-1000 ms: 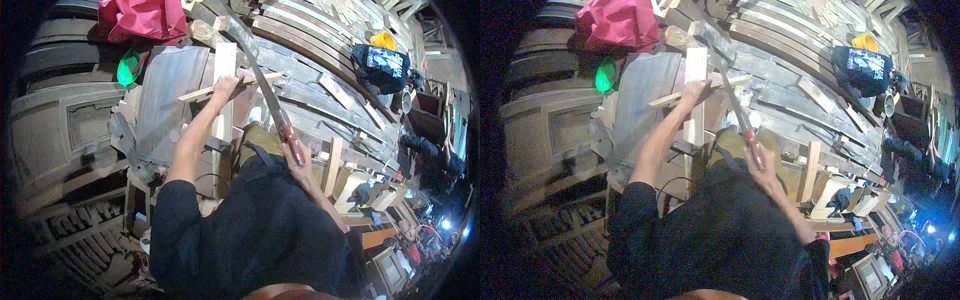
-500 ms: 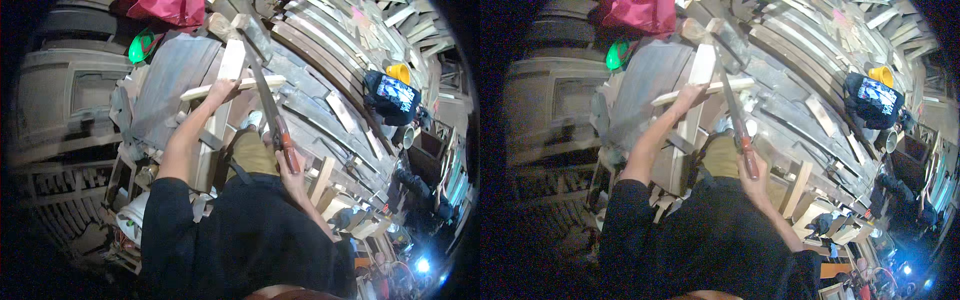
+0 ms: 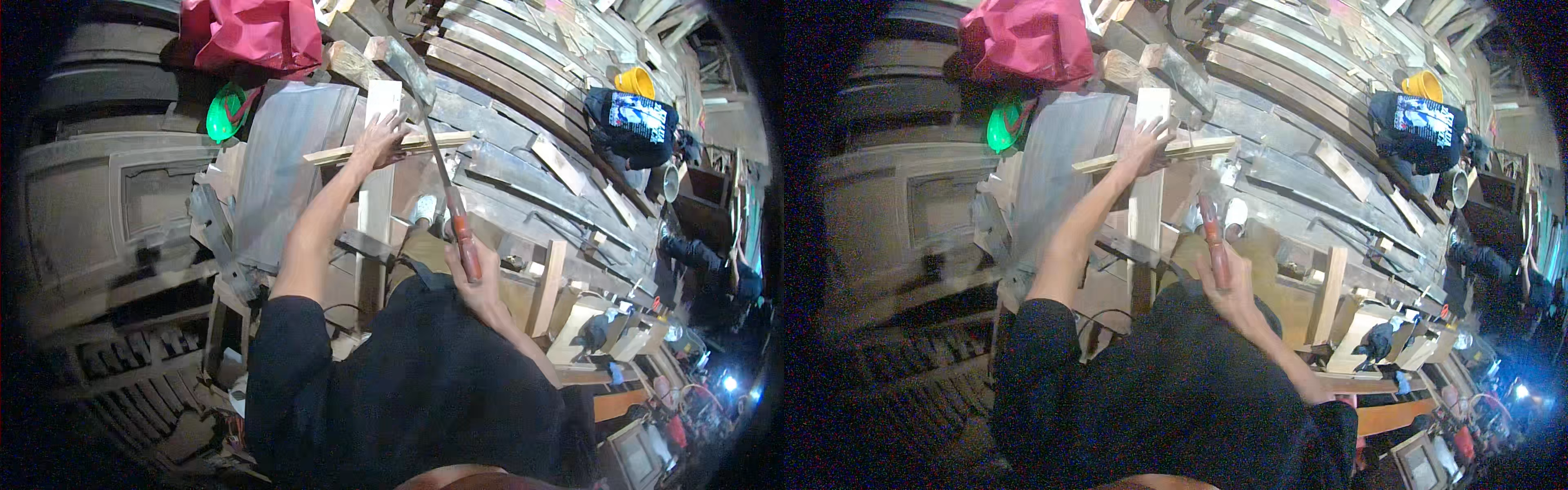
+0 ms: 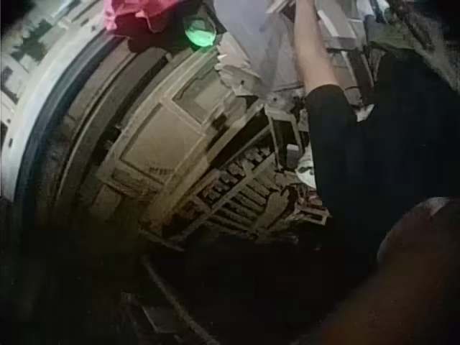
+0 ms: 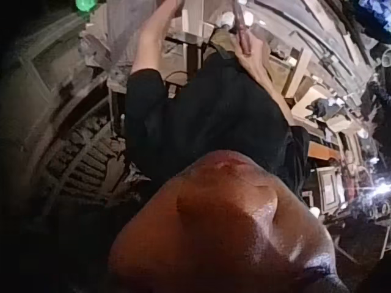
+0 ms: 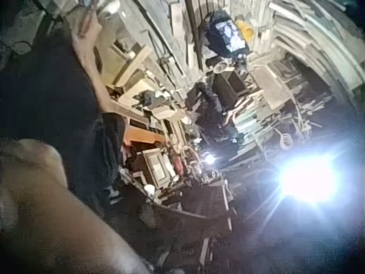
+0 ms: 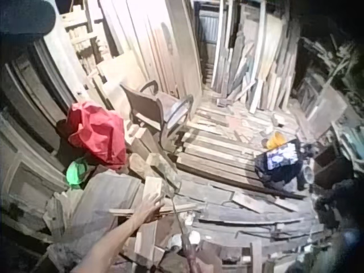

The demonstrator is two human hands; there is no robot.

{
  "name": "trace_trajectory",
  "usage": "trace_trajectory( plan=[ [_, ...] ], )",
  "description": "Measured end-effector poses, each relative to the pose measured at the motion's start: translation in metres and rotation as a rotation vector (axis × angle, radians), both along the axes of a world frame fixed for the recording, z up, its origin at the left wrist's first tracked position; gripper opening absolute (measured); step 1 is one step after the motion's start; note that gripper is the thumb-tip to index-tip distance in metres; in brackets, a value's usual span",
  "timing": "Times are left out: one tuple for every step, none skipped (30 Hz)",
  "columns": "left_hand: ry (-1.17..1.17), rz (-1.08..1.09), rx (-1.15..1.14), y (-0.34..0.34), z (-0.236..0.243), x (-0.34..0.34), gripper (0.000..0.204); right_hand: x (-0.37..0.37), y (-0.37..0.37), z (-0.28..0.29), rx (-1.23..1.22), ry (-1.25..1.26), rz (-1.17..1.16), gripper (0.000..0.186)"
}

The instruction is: The person cuts wooden boards using a hand saw while holding the wood in place by hand.

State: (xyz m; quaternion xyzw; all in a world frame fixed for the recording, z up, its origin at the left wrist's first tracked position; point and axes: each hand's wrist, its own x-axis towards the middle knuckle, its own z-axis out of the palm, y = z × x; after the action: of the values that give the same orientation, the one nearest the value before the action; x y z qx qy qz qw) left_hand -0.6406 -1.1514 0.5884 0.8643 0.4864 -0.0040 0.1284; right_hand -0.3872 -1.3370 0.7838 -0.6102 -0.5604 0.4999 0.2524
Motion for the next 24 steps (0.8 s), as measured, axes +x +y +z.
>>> trace_trajectory(
  plan=[
    [-0.038, -0.035, 0.181, -0.004, 0.002, 0.0, 0.067, -0.002, -0.001, -0.001, -0.002, 0.0, -0.011, 0.037],
    [0.005, -0.024, 0.057, 0.002, 0.002, -0.004, 0.074, -0.004, -0.001, -0.004, 0.028, 0.013, -0.014, 0.036],
    [0.002, -0.033, 0.049, -0.002, 0.007, -0.002, 0.074, -0.003, -0.004, -0.004, 0.053, 0.023, -0.016, 0.036],
    [0.047, -0.033, 0.077, -0.001, 0.017, 0.003, 0.074, -0.003, -0.002, -0.003, -0.061, 0.005, -0.053, 0.037],
    [0.091, -0.033, 0.106, 0.0, 0.024, 0.007, 0.075, -0.003, -0.003, -0.003, -0.063, 0.002, -0.063, 0.037],
    [0.044, -0.032, 0.205, -0.003, 0.021, 0.006, 0.065, -0.004, -0.005, -0.005, -0.055, 0.033, -0.111, 0.023],
    [0.044, -0.034, 0.205, -0.004, 0.018, 0.004, 0.065, -0.003, -0.007, -0.007, -0.046, 0.062, -0.159, 0.019],
    [0.002, 0.025, 0.026, -0.004, 0.015, 0.003, 0.06, 0.004, -0.01, -0.017, -0.013, 0.045, -0.136, 0.022],
    [-0.043, 0.084, -0.155, -0.003, 0.009, 0.002, 0.054, 0.002, -0.008, -0.013, -0.013, 0.043, -0.137, 0.022],
    [-0.09, 0.042, -0.078, -0.004, 0.003, -0.002, 0.044, 0.0, -0.005, -0.005, -0.072, 0.094, -0.216, 0.022],
    [-0.093, 0.041, -0.078, -0.006, -0.003, -0.005, 0.044, -0.001, -0.004, 0.001, -0.131, 0.144, -0.295, 0.021],
    [-0.112, 0.041, -0.035, -0.008, -0.004, -0.004, 0.043, 0.002, -0.004, 0.003, -0.208, 0.282, -0.346, 0.018],
    [-0.131, 0.043, 0.007, -0.009, -0.004, -0.003, 0.041, 0.0, -0.005, 0.001, -0.205, 0.338, -0.403, 0.017],
    [-0.146, 0.047, -0.022, -0.009, -0.006, -0.004, 0.034, 0.002, -0.007, -0.003, -0.187, 0.344, -0.401, 0.017],
    [-0.151, 0.044, -0.025, -0.01, -0.005, -0.003, 0.034, 0.004, -0.009, -0.003, -0.172, 0.349, -0.4, 0.018],
    [-0.157, 0.052, 0.009, -0.011, -0.003, -0.002, 0.031, 0.003, -0.011, -0.002, -0.174, 0.344, -0.404, 0.018],
    [-0.163, 0.061, 0.044, -0.011, -0.002, -0.001, 0.029, 0.0, -0.013, 0.0, -0.197, 0.308, -0.422, 0.018],
    [-0.027, 0.047, -0.09, -0.003, 0.0, 0.001, 0.039, -0.002, -0.013, 0.002, -0.218, 0.274, -0.436, 0.018],
    [-0.028, 0.047, -0.091, -0.002, 0.0, 0.0, 0.039, -0.003, -0.014, 0.001, -0.219, 0.272, -0.436, 0.018],
    [0.007, -0.029, 0.182, -0.002, 0.001, -0.001, 0.048, -0.004, -0.015, 0.001, -0.21, 0.264, -0.413, 0.018],
    [0.041, -0.106, 0.456, -0.003, 0.005, -0.001, 0.058, -0.004, -0.016, 0.0, -0.2, 0.256, -0.391, 0.018],
    [0.04, -0.106, 0.456, -0.003, 0.009, 0.001, 0.058, -0.006, -0.015, 0.001, -0.215, 0.251, -0.405, 0.019],
    [0.097, -0.071, 0.4, -0.004, 0.013, 0.003, 0.071, -0.007, -0.015, 0.0, -0.215, 0.25, -0.405, 0.019],
    [0.152, -0.038, 0.345, -0.003, 0.021, 0.006, 0.085, -0.006, -0.015, -0.001, -0.218, 0.267, -0.421, 0.019]
  ],
)
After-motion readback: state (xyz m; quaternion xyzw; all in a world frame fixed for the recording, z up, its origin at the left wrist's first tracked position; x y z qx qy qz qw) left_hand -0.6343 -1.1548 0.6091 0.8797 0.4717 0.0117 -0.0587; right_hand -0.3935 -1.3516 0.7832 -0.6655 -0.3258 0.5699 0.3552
